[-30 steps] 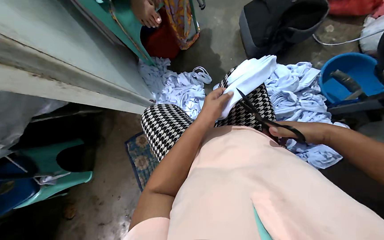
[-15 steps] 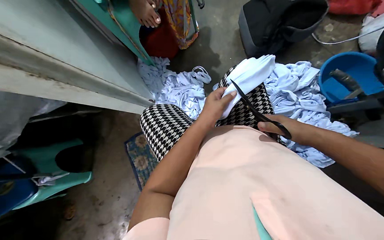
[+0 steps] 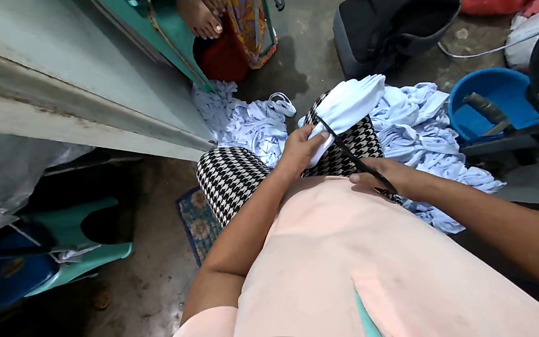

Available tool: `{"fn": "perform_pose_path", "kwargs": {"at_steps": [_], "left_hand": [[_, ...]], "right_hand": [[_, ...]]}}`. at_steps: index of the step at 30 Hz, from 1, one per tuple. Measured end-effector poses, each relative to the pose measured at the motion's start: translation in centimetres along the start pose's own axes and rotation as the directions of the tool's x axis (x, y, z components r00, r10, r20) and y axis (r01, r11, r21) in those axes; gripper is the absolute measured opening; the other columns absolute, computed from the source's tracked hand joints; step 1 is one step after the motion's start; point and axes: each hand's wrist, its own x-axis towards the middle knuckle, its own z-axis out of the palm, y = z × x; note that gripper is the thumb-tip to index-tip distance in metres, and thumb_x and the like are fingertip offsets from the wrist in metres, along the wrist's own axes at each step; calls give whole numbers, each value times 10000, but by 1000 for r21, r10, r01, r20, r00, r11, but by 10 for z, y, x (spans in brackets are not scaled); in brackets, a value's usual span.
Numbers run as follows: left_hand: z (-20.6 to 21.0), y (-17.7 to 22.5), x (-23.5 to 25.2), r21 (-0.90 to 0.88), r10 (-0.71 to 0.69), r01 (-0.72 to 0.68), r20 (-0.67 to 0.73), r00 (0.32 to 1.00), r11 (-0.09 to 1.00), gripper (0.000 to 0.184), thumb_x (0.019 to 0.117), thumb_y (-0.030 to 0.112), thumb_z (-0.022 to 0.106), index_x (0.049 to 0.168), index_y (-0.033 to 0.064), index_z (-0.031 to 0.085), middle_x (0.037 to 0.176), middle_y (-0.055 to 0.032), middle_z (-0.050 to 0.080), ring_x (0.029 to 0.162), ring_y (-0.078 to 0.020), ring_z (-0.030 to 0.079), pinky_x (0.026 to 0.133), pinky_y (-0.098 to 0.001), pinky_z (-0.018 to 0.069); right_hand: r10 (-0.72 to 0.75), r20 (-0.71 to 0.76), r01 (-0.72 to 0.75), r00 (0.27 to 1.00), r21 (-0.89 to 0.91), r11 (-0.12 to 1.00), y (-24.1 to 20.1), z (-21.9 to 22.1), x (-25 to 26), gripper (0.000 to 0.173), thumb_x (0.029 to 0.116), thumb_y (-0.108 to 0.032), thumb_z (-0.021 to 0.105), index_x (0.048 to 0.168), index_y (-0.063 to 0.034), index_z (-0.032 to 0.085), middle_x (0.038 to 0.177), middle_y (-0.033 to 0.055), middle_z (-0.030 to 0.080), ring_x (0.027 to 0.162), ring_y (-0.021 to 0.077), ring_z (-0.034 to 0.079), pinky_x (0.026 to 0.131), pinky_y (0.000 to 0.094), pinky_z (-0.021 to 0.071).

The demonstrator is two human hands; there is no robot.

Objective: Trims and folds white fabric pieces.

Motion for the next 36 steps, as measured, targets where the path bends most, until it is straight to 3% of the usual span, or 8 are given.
{"fn": "perform_pose_path", "kwargs": {"at_steps": [4, 7, 11, 18, 25, 29, 33, 36], "left_hand": [[-2, -4, -1, -28, 15, -16, -30, 999, 999, 192, 1031, 177, 542, 1041, 10, 636, 810, -41, 630, 694, -98, 601, 644, -297, 524], [-1, -5, -2, -49, 12, -14, -34, 999, 999, 211, 1057, 187, 494, 1030, 28, 630, 800, -25, 623, 685, -83, 596, 629, -277, 516], [0, -3, 0, 26, 28, -28, 10, 1000, 999, 204, 1043, 170, 519, 1055, 10, 644, 821, -48, 632, 723, -105, 605, 688, -319, 527], [-1, -6, 0, -6, 2, -2, -35, 999, 1000, 199, 1047, 166, 536, 1067, 9, 657, 823, -53, 642, 709, -108, 610, 677, -309, 531], [-1, -4, -2, 51, -21, 21, -1, 1000, 998, 199, 1035, 166, 534, 1044, 7, 653, 823, -54, 634, 713, -116, 605, 675, -330, 530], [1, -6, 0, 31, -20, 21, -35, 999, 999, 209, 1044, 182, 523, 1031, 19, 654, 812, -49, 629, 718, -114, 602, 682, -326, 523], [-8, -11, -1, 27, 3, -1, -63, 998, 1000, 211, 1053, 181, 514, 1071, 17, 646, 857, -46, 644, 756, -114, 619, 720, -337, 543], [-19, -15, -5, -25, 53, -56, -111, 992, 998, 218, 1060, 173, 472, 1093, 24, 627, 870, -27, 644, 780, -106, 632, 757, -343, 561]], "right_hand": [[-98, -2, 98, 995, 120, 988, 17, -1, 1, 235, 944, -270, 705, 819, -90, 620, 614, -36, 564, 516, 30, 508, 507, 195, 427], [-47, 14, 45, 999, 96, 994, 6, -3, -3, 266, 994, -280, 668, 874, -50, 608, 630, -15, 541, 535, 46, 501, 525, 205, 431], [-20, 49, 22, 999, -45, 999, -4, -5, 2, 443, 1024, -486, 559, 1092, -50, 602, 797, 12, 543, 706, 86, 516, 666, 288, 454], [-121, -50, 126, 991, 101, 987, 17, 3, 7, 253, 933, -267, 726, 800, -80, 620, 596, -15, 550, 504, 56, 501, 500, 218, 423], [-42, -29, 39, 999, -74, 996, 1, 0, 12, 464, 970, -520, 641, 980, -56, 621, 717, 20, 533, 631, 107, 500, 608, 309, 439], [-119, -112, 120, 987, -3, 993, 13, 4, 18, 329, 937, -336, 749, 830, -51, 625, 614, 19, 538, 522, 92, 499, 516, 274, 435], [-211, -127, 188, 969, -170, 967, 21, 5, 22, 311, 931, -316, 767, 809, -48, 666, 638, 51, 571, 570, 154, 545, 564, 373, 478], [-389, -92, 353, 917, -272, 895, 33, -3, 19, 324, 917, -389, 754, 857, -80, 678, 654, 7, 585, 583, 111, 559, 570, 346, 488]]}}
